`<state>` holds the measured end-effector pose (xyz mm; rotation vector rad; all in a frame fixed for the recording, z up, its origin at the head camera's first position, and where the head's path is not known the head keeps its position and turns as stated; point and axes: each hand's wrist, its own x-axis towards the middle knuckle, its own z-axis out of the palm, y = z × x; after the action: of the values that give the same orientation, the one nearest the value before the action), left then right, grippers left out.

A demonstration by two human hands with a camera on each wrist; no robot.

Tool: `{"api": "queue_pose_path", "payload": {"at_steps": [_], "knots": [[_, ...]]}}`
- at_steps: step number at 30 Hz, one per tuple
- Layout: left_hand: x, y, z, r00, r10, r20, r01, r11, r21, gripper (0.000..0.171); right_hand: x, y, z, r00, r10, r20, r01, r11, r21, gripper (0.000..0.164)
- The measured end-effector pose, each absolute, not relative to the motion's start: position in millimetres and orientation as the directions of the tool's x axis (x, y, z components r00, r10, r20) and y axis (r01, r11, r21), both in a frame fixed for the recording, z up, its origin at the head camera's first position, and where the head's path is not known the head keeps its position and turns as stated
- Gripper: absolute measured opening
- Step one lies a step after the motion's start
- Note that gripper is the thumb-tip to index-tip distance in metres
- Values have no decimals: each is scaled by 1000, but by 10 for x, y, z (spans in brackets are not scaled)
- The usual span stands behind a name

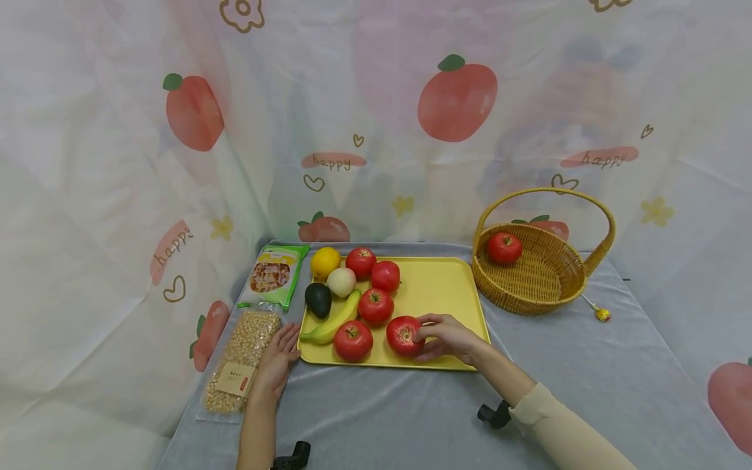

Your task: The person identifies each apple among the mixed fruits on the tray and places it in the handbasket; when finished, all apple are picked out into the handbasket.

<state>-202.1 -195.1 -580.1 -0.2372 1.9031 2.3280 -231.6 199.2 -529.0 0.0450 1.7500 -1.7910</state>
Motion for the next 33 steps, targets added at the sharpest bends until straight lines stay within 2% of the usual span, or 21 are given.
{"api": "queue_pose_path", "payload": {"at_steps": [9, 17, 30, 33], "knots": [[-2024, -1951, -5796, -980, -4, -201, -196, -194, 961, 76, -2335, 2029, -5368, -792, -480, -377, 472, -90, -877, 70], [-2019, -1950, -5793, -980, -1, -201, -197, -190, 962, 76, -2332, 2103, -5370, -780, -540, -315, 508, -252, -824, 71], [-2011, -1956, -5804, -980, 1, -199, -195, -202, 960, 75, -2330, 2140, -5341, -794, -534, -292, 514, -331, -792, 72], [-2013, -1954, -5808, -980, 3, -199, -195, -202, 960, 75, -2354, 2152, -5341, -811, -510, -287, 492, -327, -807, 66]]}}
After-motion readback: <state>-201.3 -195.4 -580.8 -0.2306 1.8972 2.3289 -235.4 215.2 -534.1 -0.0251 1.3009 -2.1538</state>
